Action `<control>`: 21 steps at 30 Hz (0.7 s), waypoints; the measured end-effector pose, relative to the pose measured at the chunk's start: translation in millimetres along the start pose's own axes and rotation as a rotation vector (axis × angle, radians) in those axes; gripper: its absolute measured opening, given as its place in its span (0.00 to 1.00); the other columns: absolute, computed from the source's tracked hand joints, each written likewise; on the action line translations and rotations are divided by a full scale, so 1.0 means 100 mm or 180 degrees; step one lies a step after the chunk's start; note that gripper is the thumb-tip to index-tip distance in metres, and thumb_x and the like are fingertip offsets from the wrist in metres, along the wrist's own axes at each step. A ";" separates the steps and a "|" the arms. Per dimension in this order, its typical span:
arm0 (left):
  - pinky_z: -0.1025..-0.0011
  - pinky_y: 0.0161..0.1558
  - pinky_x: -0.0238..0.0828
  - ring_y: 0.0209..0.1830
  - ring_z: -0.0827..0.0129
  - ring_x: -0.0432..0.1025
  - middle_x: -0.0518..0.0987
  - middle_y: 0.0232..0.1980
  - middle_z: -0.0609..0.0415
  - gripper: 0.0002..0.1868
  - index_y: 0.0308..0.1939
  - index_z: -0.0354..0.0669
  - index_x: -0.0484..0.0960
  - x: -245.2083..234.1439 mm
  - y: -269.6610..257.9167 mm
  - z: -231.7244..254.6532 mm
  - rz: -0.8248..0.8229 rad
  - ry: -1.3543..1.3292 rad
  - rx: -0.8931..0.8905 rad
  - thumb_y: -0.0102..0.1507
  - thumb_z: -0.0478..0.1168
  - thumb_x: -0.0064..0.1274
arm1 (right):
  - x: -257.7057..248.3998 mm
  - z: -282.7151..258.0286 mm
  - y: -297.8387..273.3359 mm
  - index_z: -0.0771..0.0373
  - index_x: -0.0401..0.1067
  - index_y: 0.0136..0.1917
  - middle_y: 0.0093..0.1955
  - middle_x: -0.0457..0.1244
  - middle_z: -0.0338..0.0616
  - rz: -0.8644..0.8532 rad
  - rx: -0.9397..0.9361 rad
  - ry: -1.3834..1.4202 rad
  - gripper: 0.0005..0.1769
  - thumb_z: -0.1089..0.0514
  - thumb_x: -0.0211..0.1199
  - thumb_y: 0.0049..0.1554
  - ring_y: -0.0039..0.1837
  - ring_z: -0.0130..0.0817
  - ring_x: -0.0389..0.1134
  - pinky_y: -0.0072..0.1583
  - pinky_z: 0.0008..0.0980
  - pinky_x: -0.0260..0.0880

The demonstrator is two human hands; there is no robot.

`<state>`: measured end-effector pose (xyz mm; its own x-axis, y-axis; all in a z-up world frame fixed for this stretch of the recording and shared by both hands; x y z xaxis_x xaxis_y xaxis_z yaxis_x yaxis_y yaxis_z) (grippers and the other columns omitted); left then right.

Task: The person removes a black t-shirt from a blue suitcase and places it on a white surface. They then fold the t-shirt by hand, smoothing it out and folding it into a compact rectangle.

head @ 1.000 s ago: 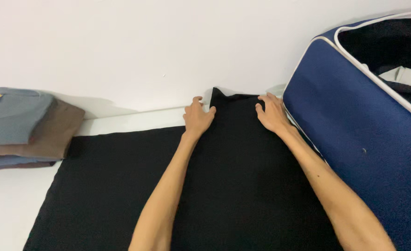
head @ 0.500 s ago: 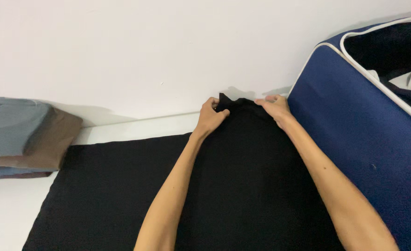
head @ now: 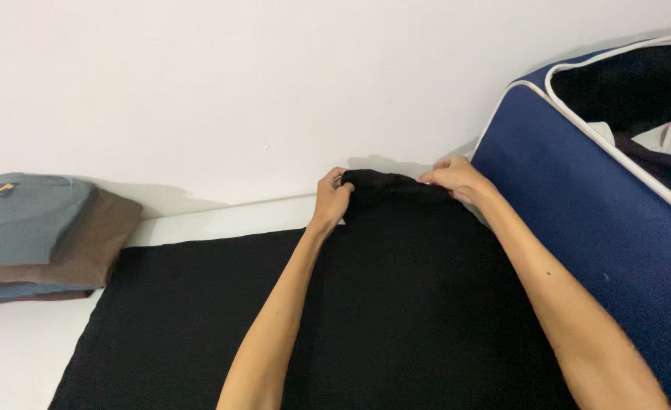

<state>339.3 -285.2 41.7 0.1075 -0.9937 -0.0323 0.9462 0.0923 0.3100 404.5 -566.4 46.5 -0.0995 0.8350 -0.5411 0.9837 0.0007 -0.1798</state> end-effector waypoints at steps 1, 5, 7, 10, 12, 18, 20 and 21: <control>0.72 0.34 0.67 0.28 0.76 0.68 0.78 0.30 0.56 0.13 0.44 0.35 0.80 0.02 0.00 -0.03 -0.0150 -0.0150 -0.0139 0.59 0.27 0.43 | 0.01 -0.01 0.00 0.78 0.68 0.66 0.63 0.65 0.71 -0.0101 0.0031 -0.0186 0.38 0.54 0.74 0.48 0.66 0.60 0.68 0.62 0.53 0.70; 0.72 0.31 0.60 0.24 0.75 0.62 0.73 0.25 0.57 0.12 0.37 0.37 0.78 0.00 0.00 -0.01 -0.0190 -0.0245 -0.0367 0.54 0.24 0.43 | 0.12 0.07 -0.04 0.77 0.66 0.70 0.69 0.58 0.75 -0.0471 0.0020 -0.0711 0.43 0.53 0.76 0.48 0.74 0.65 0.58 0.67 0.64 0.61; 0.75 0.32 0.61 0.24 0.76 0.63 0.72 0.22 0.57 0.13 0.36 0.42 0.79 0.03 -0.03 -0.01 -0.0219 -0.0202 -0.0528 0.53 0.26 0.43 | 0.15 0.08 -0.06 0.75 0.68 0.70 0.70 0.59 0.73 -0.0725 -0.0067 -0.0745 0.42 0.55 0.76 0.46 0.75 0.64 0.56 0.70 0.65 0.57; 0.77 0.33 0.62 0.24 0.78 0.63 0.71 0.23 0.59 0.06 0.30 0.42 0.76 0.11 -0.07 0.08 -0.0453 -0.0081 -0.0475 0.52 0.28 0.50 | 0.16 0.04 -0.14 0.70 0.70 0.71 0.67 0.64 0.69 -0.1116 -0.0112 -0.0718 0.42 0.60 0.74 0.43 0.68 0.58 0.61 0.69 0.58 0.58; 0.74 0.30 0.60 0.22 0.75 0.62 0.71 0.21 0.59 0.06 0.27 0.44 0.73 0.14 -0.09 0.11 -0.0645 0.0054 -0.0552 0.51 0.29 0.52 | 0.20 0.07 -0.24 0.65 0.70 0.71 0.62 0.67 0.65 -0.1257 0.0002 -0.0824 0.42 0.62 0.72 0.42 0.59 0.52 0.71 0.64 0.48 0.68; 0.69 0.27 0.56 0.22 0.73 0.59 0.72 0.22 0.58 0.11 0.25 0.46 0.66 0.22 -0.13 0.09 -0.0881 0.0420 -0.0488 0.53 0.31 0.53 | 0.36 -0.19 -0.36 0.43 0.66 0.74 0.34 0.66 0.43 -0.0769 -0.1070 -0.1321 0.36 0.53 0.71 0.53 0.40 0.30 0.67 0.49 0.29 0.66; 0.70 0.28 0.57 0.23 0.74 0.60 0.73 0.23 0.58 0.11 0.26 0.46 0.65 0.23 -0.12 0.07 -0.0899 0.0431 -0.0430 0.54 0.31 0.53 | 0.43 -0.16 -0.37 0.46 0.75 0.68 0.31 0.63 0.44 -0.0787 -0.1172 -0.1574 0.27 0.52 0.71 0.54 0.36 0.32 0.61 0.44 0.32 0.63; 0.71 0.31 0.60 0.24 0.75 0.62 0.74 0.24 0.57 0.11 0.27 0.45 0.66 0.23 -0.13 0.08 -0.0880 0.0413 -0.0326 0.55 0.31 0.54 | 0.46 -0.15 -0.38 0.48 0.79 0.65 0.30 0.61 0.44 -0.0800 -0.1217 -0.1704 0.24 0.52 0.71 0.55 0.34 0.32 0.58 0.41 0.33 0.61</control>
<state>327.3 -309.7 44.3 -0.1262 -0.9662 -0.2248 0.9701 -0.1676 0.1755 365.0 -520.1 41.1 -0.2941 0.3987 -0.8687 0.8951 0.4335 -0.1041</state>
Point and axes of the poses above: each hand's wrist, its own y-axis towards the middle knuckle, its own x-axis out of the palm, z = x × y, the point moved 8 cm from there along y, towards the middle knuckle
